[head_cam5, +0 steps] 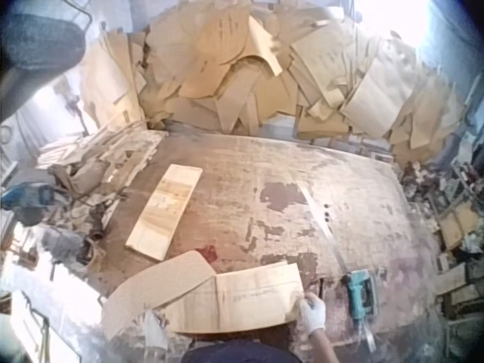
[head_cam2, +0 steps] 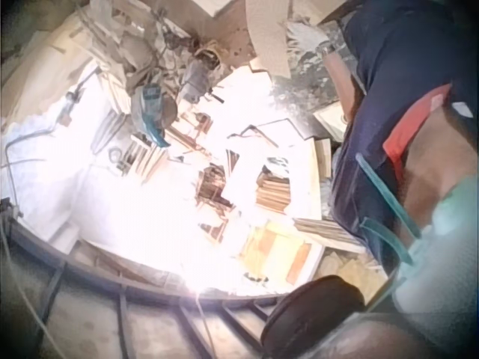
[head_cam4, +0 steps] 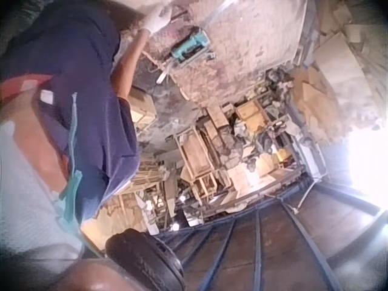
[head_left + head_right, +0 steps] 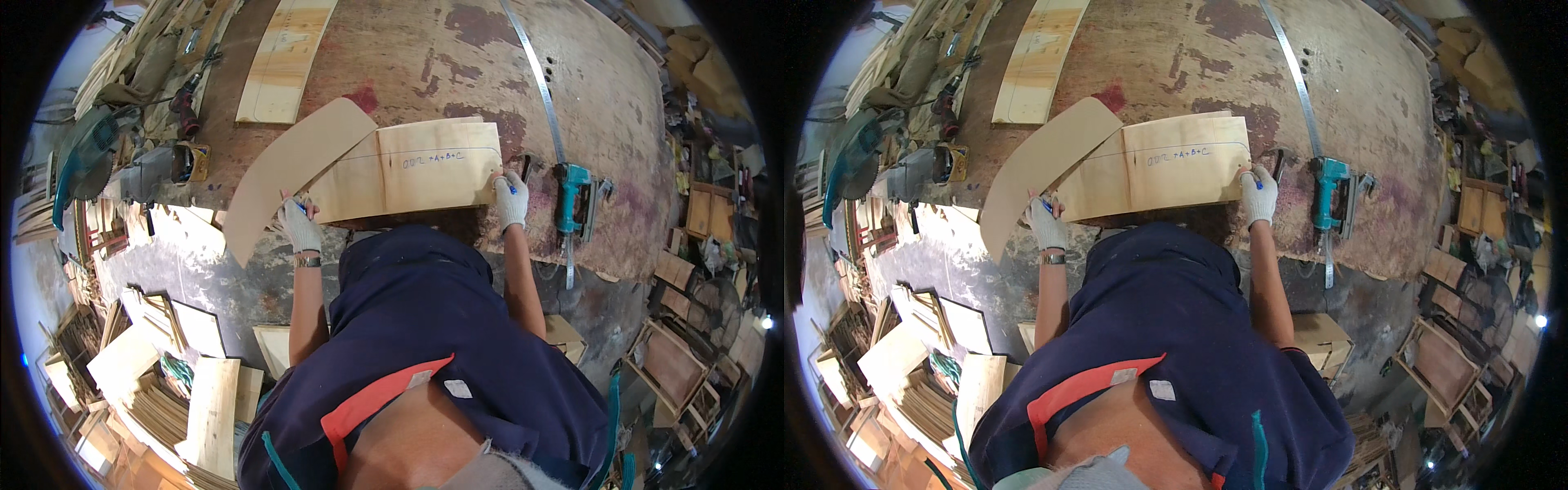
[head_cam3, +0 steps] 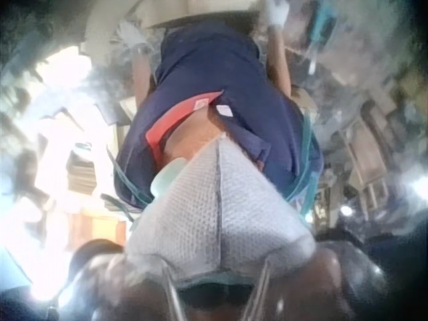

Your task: The person aligns two curved wooden pieces on a workbench, marks them with a pen, and uses a nail gun and hammer to fasten them together. The person repeatedly adjusts the pieces and secures them with nails.

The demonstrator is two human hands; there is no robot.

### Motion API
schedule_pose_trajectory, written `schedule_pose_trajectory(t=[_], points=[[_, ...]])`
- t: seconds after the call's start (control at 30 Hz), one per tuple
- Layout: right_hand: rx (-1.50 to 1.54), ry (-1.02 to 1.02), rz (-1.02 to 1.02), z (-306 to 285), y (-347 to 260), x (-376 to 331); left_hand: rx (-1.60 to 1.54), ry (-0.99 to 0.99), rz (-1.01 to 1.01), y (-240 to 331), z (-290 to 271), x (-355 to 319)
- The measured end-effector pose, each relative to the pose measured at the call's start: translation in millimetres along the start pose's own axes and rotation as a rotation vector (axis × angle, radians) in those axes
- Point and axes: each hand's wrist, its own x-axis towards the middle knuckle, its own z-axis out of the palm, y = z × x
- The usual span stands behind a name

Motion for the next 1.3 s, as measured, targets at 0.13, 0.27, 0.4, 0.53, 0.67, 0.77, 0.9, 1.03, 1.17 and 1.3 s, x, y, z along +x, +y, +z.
schedule_pose_trajectory(t=[0.13,0.27,0.4,0.53,0.67,0.77,0.9,1.03,1.17,1.3], points=[[-0.085,-0.022,0.055,7,-30,-7,-0.037,-0.029,0.048,13,18,9],[0.308,0.087,0.066,8,-17,0,-0.146,-0.058,0.035,36,25,5],[0.673,0.130,0.171,-9,-2,22,-0.202,-0.040,0.025,57,10,11],[0.673,0.285,0.249,-39,52,77,-0.206,-0.047,0.019,61,-7,12],[0.901,0.169,0.165,-36,29,103,-0.271,-0.092,-0.039,55,-6,9],[0.968,0.087,0.078,-35,-39,99,-0.294,-0.195,-0.097,47,5,0],[0.527,0.215,-0.052,-23,-77,94,-0.376,-0.376,-0.252,27,27,-20],[0.305,-0.136,-0.132,5,-93,48,-0.265,-0.457,-0.403,0,40,-34],[0.460,-0.388,0.122,36,-88,11,-0.066,-0.460,-0.523,-22,48,-45],[-0.005,-0.396,-0.138,29,-68,5,0.084,-0.439,-0.488,-48,25,-45]])
